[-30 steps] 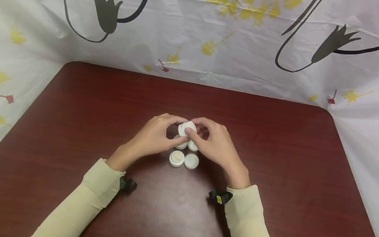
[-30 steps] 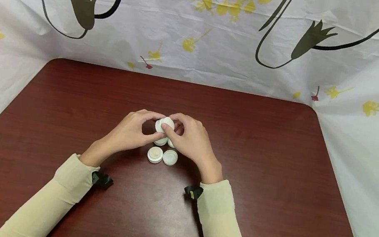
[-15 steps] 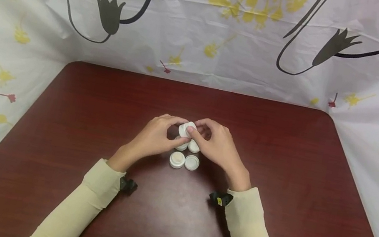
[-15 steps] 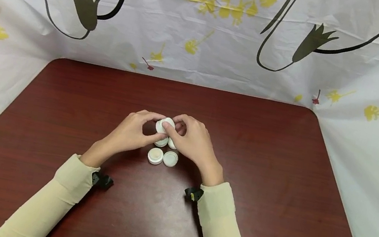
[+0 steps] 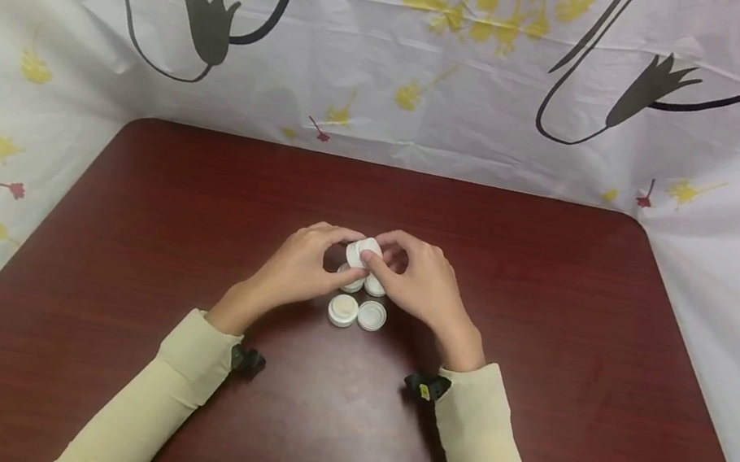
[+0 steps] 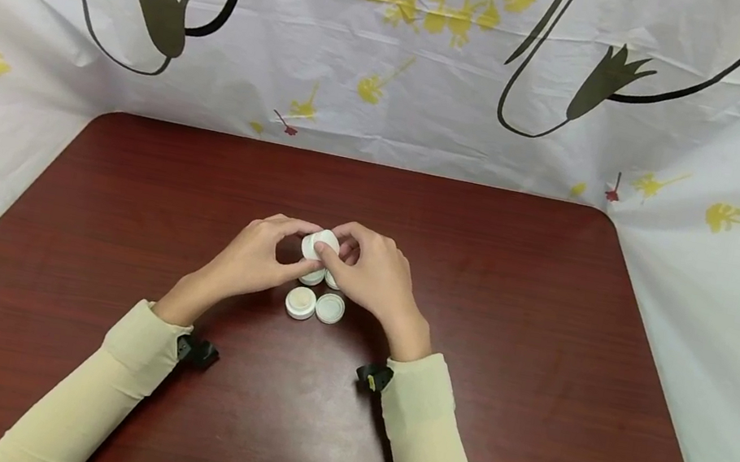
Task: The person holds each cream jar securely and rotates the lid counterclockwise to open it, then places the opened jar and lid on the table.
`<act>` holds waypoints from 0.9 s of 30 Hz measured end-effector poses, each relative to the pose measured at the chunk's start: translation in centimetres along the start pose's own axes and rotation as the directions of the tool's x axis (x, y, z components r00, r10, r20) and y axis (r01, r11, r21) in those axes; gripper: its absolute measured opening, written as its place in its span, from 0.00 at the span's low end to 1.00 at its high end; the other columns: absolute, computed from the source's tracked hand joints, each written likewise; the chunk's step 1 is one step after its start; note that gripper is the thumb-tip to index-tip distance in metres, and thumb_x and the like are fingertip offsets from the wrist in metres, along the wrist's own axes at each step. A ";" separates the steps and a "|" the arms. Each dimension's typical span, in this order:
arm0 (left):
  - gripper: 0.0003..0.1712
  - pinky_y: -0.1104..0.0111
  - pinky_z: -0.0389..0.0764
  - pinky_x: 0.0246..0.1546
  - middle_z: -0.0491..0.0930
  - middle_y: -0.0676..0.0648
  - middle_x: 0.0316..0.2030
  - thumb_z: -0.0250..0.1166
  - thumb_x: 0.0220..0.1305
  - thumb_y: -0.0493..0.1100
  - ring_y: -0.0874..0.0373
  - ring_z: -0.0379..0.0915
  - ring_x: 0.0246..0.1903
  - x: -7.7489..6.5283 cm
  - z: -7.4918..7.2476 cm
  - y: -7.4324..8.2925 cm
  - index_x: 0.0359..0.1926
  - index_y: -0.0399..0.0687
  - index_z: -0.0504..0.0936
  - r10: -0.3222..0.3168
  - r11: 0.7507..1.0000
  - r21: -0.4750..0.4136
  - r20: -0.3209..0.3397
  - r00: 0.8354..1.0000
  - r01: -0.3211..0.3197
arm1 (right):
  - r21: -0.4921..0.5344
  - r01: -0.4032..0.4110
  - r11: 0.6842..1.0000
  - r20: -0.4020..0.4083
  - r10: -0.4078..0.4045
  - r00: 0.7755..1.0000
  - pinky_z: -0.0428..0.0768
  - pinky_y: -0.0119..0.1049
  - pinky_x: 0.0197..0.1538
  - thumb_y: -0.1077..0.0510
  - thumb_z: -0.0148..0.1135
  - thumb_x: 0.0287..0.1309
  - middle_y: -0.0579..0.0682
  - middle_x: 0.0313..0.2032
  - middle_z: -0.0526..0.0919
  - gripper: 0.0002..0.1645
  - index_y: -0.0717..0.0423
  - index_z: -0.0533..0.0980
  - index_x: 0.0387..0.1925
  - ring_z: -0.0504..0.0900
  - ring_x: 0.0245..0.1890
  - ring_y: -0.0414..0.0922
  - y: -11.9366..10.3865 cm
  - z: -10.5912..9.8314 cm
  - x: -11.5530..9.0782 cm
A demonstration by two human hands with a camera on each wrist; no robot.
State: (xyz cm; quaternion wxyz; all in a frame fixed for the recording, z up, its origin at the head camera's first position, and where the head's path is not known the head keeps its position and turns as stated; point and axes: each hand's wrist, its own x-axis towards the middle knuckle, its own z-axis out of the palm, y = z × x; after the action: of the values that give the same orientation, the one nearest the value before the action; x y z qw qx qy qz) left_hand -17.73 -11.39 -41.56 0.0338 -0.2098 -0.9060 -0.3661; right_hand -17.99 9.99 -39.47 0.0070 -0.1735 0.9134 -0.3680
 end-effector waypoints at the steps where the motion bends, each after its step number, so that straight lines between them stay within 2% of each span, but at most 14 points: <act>1: 0.27 0.50 0.80 0.63 0.89 0.47 0.56 0.77 0.63 0.53 0.49 0.81 0.60 0.0 0.0 0.0 0.61 0.50 0.86 0.000 1.000 0.001 0.001 1.000 0.000 | 0.001 0.004 1.000 0.003 -0.004 1.000 0.78 0.38 0.39 0.41 0.68 0.68 0.42 0.33 0.88 0.18 0.45 0.85 0.51 0.84 0.32 0.39 0.0 0.0 0.0; 10: 0.27 0.51 0.80 0.62 0.89 0.48 0.54 0.76 0.64 0.54 0.50 0.81 0.57 0.0 0.0 -0.4 0.60 0.50 0.86 0.020 1.000 0.022 -0.004 1.000 -0.019 | 0.007 0.035 0.999 0.021 -0.035 0.999 0.79 0.38 0.41 0.44 0.70 0.67 0.42 0.34 0.87 0.16 0.45 0.84 0.51 0.84 0.34 0.39 0.0 -0.1 0.1; 16: 0.27 0.51 0.81 0.61 0.89 0.47 0.55 0.76 0.64 0.53 0.50 0.81 0.57 -0.1 0.1 -0.5 0.61 0.48 0.86 0.031 0.999 0.025 -0.017 0.999 -0.031 | -0.003 0.049 0.999 0.049 -0.048 0.998 0.81 0.40 0.44 0.46 0.72 0.64 0.42 0.38 0.89 0.23 0.47 0.82 0.58 0.86 0.37 0.39 -0.1 -0.2 0.0; 21: 0.28 0.51 0.80 0.63 0.89 0.48 0.55 0.76 0.63 0.53 0.50 0.81 0.59 -0.2 0.0 -0.4 0.61 0.49 0.86 0.033 0.999 0.026 -0.022 0.999 -0.033 | -0.014 0.026 1.000 0.054 -0.026 0.998 0.81 0.43 0.46 0.41 0.71 0.66 0.43 0.40 0.89 0.29 0.49 0.80 0.62 0.87 0.39 0.40 -0.2 -0.3 -0.1; 27: 0.29 0.52 0.80 0.64 0.88 0.48 0.56 0.77 0.62 0.56 0.52 0.80 0.59 -0.2 0.1 -0.2 0.62 0.51 0.86 0.016 1.000 0.026 -0.009 1.000 -0.016 | -0.032 -0.027 0.999 0.044 0.029 0.999 0.79 0.41 0.42 0.33 0.61 0.71 0.42 0.33 0.87 0.24 0.42 0.84 0.56 0.84 0.35 0.40 -0.2 -0.3 -0.1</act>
State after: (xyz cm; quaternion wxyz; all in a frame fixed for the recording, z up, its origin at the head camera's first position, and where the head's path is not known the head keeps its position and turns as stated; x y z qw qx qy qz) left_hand -17.65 -11.56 -41.77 0.0437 -0.2148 -0.9088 -0.3550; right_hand -17.89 10.05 -39.10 0.0296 -0.1688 0.9210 -0.3498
